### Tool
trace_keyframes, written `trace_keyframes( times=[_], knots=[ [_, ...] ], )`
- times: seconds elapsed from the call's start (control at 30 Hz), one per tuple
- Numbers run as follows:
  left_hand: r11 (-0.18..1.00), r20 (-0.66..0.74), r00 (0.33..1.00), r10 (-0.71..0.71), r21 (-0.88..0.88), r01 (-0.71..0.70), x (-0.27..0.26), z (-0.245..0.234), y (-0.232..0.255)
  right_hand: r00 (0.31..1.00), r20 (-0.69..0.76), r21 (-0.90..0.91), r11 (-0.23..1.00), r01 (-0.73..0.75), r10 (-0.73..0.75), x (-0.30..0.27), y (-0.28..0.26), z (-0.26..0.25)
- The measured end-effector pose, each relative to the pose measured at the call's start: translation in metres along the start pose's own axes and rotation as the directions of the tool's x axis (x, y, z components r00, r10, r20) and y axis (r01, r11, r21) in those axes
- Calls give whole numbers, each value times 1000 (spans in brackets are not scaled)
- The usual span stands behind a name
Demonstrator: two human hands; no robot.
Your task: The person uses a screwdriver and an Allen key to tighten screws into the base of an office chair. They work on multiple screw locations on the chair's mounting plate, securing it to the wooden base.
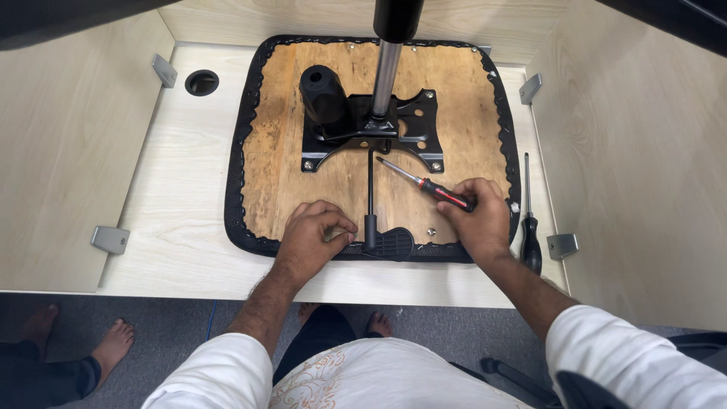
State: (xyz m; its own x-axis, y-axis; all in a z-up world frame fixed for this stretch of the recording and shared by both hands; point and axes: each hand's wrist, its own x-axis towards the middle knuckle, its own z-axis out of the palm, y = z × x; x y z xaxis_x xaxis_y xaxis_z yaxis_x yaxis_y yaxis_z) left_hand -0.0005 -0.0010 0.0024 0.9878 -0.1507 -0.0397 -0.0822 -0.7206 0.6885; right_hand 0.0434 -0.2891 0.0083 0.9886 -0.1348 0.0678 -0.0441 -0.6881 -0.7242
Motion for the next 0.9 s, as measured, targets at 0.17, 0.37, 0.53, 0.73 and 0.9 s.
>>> trace_keyframes(
  times=[0.17, 0.37, 0.53, 0.73, 0.9],
  knots=[
    [1000, 10, 1000, -20, -8, 20, -1, -1, 2, 965, 165, -212, 948, 238, -206, 10, -19, 3],
    [1000, 5, 1000, -15, -16, 15, -1, -1, 1, 987, 56, -139, 978, 156, -150, 15, 11, -22],
    [1000, 11, 1000, -11, 1, 11, -1, -1, 2, 981, -11, -394, 901, -181, 192, 45, 89, -73],
    [1000, 9, 1000, 0, -3, 0, 0, -2, 3, 904, 224, -698, 707, -112, 364, 57, 129, -60],
    [999, 13, 1000, -27, -26, 27, -1, 0, 3, 913, 208, -660, 739, -134, 351, 38, 130, -58]
  ],
)
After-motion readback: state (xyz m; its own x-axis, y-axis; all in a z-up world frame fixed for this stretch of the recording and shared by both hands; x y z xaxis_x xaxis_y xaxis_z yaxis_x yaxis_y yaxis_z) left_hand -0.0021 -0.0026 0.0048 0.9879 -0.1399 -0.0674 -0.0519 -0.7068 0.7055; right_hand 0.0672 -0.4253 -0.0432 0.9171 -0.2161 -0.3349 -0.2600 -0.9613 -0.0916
